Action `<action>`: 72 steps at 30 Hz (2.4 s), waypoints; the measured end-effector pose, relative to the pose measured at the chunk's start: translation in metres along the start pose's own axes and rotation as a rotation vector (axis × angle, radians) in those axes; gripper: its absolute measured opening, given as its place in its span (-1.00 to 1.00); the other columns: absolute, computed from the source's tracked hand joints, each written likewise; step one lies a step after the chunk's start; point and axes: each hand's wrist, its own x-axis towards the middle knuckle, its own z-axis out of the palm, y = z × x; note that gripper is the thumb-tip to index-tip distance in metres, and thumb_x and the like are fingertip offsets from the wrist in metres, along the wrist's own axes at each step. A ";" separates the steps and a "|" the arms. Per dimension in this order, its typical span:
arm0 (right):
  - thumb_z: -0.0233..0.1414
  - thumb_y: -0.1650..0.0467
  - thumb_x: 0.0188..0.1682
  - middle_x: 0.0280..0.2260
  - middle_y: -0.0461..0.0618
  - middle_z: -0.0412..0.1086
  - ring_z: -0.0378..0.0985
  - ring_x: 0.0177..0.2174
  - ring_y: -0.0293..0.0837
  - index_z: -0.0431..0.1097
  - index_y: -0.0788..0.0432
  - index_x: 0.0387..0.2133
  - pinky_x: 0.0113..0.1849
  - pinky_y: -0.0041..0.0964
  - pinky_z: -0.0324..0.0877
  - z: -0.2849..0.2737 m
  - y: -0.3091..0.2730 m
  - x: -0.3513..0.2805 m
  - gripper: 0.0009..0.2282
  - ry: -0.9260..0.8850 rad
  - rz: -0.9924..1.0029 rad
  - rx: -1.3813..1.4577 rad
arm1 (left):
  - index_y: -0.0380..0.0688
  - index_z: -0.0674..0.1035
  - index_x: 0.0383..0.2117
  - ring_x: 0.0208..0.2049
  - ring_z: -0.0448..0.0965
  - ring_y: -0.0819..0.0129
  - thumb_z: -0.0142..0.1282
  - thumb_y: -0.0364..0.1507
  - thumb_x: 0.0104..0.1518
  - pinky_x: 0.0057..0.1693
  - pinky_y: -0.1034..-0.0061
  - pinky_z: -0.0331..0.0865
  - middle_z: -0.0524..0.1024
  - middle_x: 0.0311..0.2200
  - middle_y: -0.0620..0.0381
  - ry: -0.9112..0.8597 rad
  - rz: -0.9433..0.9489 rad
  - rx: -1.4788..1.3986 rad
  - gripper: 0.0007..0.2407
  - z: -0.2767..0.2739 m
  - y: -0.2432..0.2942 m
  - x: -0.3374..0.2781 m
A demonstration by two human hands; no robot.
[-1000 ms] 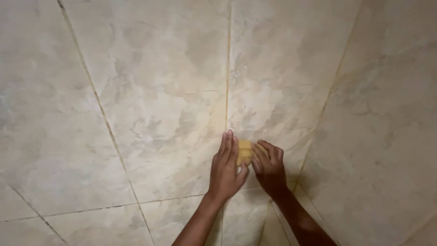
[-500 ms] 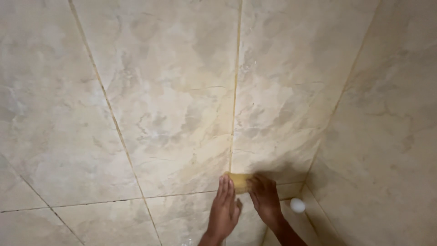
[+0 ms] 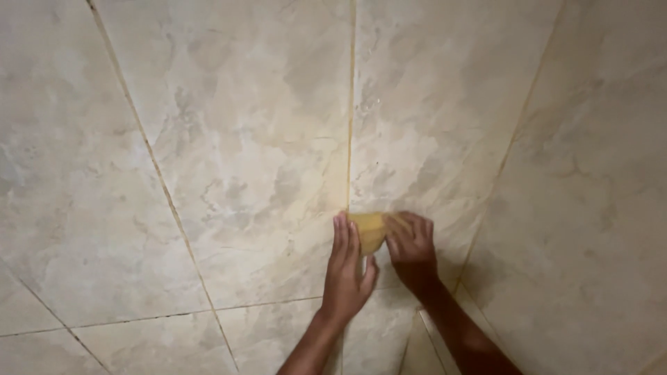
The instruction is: The person scrubs the tiled walls and a built-in shelf in a bathroom using a yellow sponge. They move the sponge across the vertical tiles and the horizontal shelf surface, then place the sponge on the shelf and open the toilet lid.
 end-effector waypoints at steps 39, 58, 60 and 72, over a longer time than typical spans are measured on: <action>0.29 0.47 -0.15 0.06 0.14 0.30 0.29 0.04 0.15 0.48 0.11 0.02 -0.01 -0.07 0.33 -0.002 -0.051 0.020 -0.59 -0.078 0.124 0.244 | -0.34 0.02 0.42 0.48 -0.04 -0.18 0.08 -0.50 0.24 0.45 0.18 0.04 -0.08 0.46 -0.37 -0.003 -0.160 0.083 -0.36 -0.048 -0.004 -0.008; 0.22 0.50 -0.20 -0.01 0.11 0.35 0.32 -0.04 0.17 0.50 0.04 -0.01 -0.02 -0.04 0.33 0.052 -0.053 -0.133 -0.59 -0.460 0.096 0.186 | -0.33 0.09 0.38 0.47 -0.05 -0.12 0.11 -0.60 0.10 0.43 0.30 0.01 -0.08 0.44 -0.33 -0.088 -0.586 0.004 -0.34 -0.014 -0.051 -0.185; 0.19 0.54 -0.19 -0.01 0.12 0.35 0.32 -0.02 0.17 0.49 0.09 -0.01 0.00 -0.05 0.34 0.050 -0.054 -0.130 -0.59 -0.472 0.121 0.201 | -0.34 0.04 0.39 0.47 -0.06 -0.11 0.07 -0.63 0.06 0.41 0.30 0.03 -0.11 0.46 -0.30 -0.092 -0.555 -0.035 -0.31 -0.027 -0.032 -0.168; 0.20 0.52 -0.11 -0.01 0.18 0.37 0.33 0.04 0.20 0.44 0.15 0.07 0.06 0.05 0.29 0.020 -0.090 0.044 -0.59 -0.150 -0.081 0.132 | -0.27 0.14 0.42 0.49 -0.02 -0.16 0.08 -0.59 0.20 0.47 0.19 0.03 -0.07 0.47 -0.29 0.031 -0.153 0.030 -0.39 -0.100 -0.030 -0.028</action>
